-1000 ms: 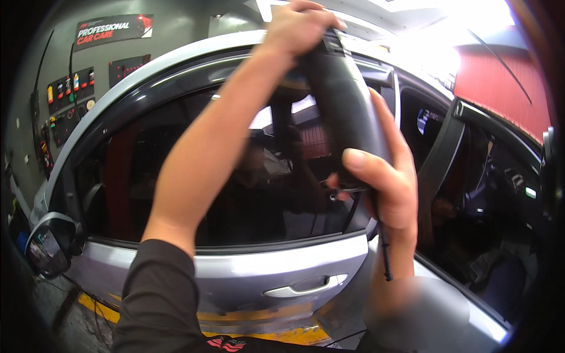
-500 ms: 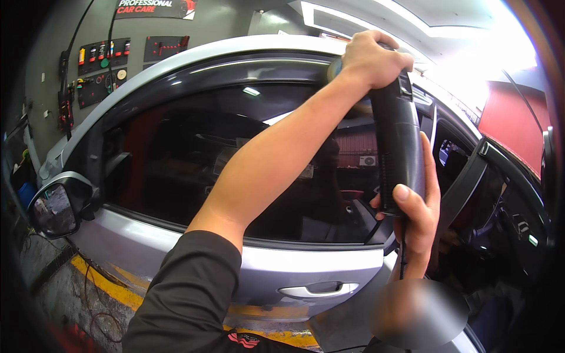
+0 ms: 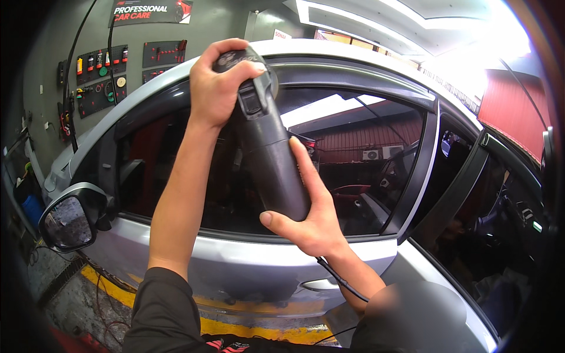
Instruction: The person uses a rotary polisher to buff the exterior of a silver car, focusing on the driver-side door and front fender. They apply polishing compound to the pad and move the tool in circular motions across the paint surface.
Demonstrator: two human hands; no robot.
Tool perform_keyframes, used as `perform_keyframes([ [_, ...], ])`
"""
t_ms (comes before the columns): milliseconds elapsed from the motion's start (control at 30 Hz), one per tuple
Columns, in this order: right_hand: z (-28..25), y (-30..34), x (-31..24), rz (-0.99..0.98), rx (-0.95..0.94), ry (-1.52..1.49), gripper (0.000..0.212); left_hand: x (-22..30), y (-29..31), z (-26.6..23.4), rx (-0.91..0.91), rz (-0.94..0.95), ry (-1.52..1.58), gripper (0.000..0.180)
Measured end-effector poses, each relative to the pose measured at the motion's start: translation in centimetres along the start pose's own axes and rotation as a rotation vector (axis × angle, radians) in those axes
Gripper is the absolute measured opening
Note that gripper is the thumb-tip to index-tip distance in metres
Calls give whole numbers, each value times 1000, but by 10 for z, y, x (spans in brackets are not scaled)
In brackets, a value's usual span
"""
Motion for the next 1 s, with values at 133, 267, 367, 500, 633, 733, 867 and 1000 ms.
perform_keyframes([
  [133,3,-1,5,-30,-12,18,113,-2,6,-9,-3,16,65,41],
  [267,-11,4,14,-143,45,58,113,-5,4,10,12,102,-78,42],
  [367,-21,13,27,-95,112,-74,118,-12,1,26,8,141,-290,42],
  [500,-23,24,36,-70,159,-164,115,-12,10,46,21,283,-374,44],
  [633,-15,26,40,-74,151,-186,115,-20,11,40,12,190,-205,44],
  [733,-2,24,47,-64,157,-149,120,-15,13,19,35,181,-214,46],
  [867,27,14,45,-83,101,-103,122,-9,15,-19,32,178,-236,45],
  [1000,58,4,42,-173,21,-27,112,1,19,-61,67,209,-214,44],
])
Point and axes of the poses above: each hand's wrist, its own y-axis away from the middle knuckle, its own z-axis out of the palm, x = y × z, the point moved 6 cm from there along -y, towards the middle knuckle, and after that the axes turned 10 degrees about -z, right-handed, at the moved point
